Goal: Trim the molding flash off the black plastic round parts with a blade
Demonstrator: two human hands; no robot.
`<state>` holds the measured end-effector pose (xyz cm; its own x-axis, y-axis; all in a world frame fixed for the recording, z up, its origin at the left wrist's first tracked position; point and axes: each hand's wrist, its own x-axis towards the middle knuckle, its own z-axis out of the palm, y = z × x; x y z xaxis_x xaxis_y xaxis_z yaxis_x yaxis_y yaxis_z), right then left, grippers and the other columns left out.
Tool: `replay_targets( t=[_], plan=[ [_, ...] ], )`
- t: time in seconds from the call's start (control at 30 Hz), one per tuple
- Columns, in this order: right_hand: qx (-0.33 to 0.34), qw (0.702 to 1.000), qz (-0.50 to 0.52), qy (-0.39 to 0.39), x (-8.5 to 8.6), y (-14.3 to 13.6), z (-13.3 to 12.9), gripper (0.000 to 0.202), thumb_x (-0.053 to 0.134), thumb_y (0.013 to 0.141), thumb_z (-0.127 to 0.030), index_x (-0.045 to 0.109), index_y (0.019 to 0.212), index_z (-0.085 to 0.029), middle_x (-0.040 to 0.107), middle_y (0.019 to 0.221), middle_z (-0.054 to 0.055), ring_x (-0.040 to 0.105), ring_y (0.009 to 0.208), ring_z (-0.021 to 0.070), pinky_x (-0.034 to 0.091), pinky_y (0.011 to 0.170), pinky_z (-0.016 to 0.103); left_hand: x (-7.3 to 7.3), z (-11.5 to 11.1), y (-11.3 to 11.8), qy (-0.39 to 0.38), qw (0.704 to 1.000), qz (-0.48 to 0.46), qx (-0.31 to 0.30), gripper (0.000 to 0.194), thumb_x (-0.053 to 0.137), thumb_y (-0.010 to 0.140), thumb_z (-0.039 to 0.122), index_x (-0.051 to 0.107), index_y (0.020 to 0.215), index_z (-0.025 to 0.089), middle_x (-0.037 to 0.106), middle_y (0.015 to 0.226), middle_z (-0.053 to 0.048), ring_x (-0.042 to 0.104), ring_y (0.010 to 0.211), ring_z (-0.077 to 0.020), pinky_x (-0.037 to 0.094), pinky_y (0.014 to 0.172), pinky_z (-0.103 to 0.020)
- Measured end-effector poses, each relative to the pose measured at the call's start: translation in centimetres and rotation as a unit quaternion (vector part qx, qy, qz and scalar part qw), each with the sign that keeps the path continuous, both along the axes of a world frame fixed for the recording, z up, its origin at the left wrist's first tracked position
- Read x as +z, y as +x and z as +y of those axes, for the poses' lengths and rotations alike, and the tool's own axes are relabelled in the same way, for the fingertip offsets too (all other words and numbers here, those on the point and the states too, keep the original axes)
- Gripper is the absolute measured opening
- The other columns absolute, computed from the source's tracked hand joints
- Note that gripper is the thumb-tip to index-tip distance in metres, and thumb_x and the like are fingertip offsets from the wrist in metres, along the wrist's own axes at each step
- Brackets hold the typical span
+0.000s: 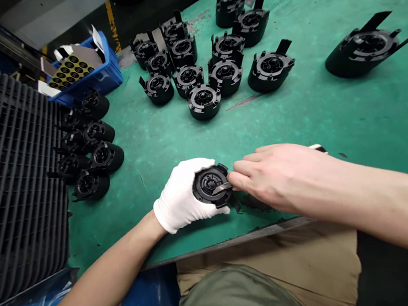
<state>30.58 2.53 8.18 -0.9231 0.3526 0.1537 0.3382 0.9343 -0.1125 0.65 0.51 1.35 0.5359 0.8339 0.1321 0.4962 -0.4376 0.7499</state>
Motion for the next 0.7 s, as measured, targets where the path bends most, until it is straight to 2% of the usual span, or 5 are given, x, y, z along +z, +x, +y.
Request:
replay_targets(
  t=[0.1,0.3,0.4,0.57,0.7],
  plan=[
    [0.008,1.000,-0.011,-0.022,0.1,-0.1,0.8,0.033,0.053,0.113,-0.001,0.066,0.098,-0.027,0.066,0.085,-0.001,0.055,0.069,0.0219,0.040,0.074,0.040,-0.1,0.0,-0.1,-0.002,1.000,-0.005,0.000,0.089,0.122,0.067,0.081,0.088,0.129,0.028,0.094,0.134,-0.012,0.092,0.130,-0.0437,0.077,0.120,-0.059],
    [0.057,0.997,-0.042,-0.037,0.2,0.1,1.7,0.036,0.051,0.120,-0.006,0.068,0.097,-0.028,0.069,0.089,0.000,0.056,0.075,0.0225,0.042,0.079,0.041,-0.3,0.1,-0.3,0.011,1.000,-0.021,-0.003,0.101,0.121,0.068,0.082,0.086,0.144,0.026,0.094,0.142,-0.015,0.092,0.136,-0.0448,0.075,0.127,-0.063],
    [0.046,0.996,-0.046,-0.066,0.1,1.2,1.8,0.039,0.048,0.125,-0.012,0.071,0.098,-0.028,0.069,0.088,0.000,0.054,0.074,0.0224,0.041,0.078,0.042,-0.4,0.1,-0.3,0.011,1.000,-0.007,0.004,0.104,0.124,0.063,0.078,0.086,0.145,0.027,0.093,0.145,-0.015,0.091,0.139,-0.0464,0.074,0.129,-0.065],
    [-0.089,0.992,-0.027,-0.087,-0.6,3.5,-1.4,0.044,0.041,0.130,-0.023,0.084,0.120,-0.025,0.074,0.092,0.005,0.064,0.074,0.0223,0.042,0.069,0.043,-0.7,-0.3,-0.2,0.033,0.999,-0.020,0.011,0.105,0.126,0.061,0.069,0.083,0.147,0.025,0.093,0.146,-0.016,0.091,0.138,-0.0462,0.075,0.129,-0.064],
    [-0.187,0.982,0.006,-0.033,-1.3,2.6,-6.2,0.044,0.045,0.129,-0.025,0.083,0.154,-0.024,0.079,0.102,0.009,0.075,0.086,0.0281,0.048,0.072,0.045,-0.8,-0.4,0.0,0.035,0.999,-0.016,0.014,0.097,0.119,0.066,0.078,0.083,0.139,0.026,0.092,0.140,-0.015,0.091,0.135,-0.0456,0.076,0.125,-0.063]
  ],
)
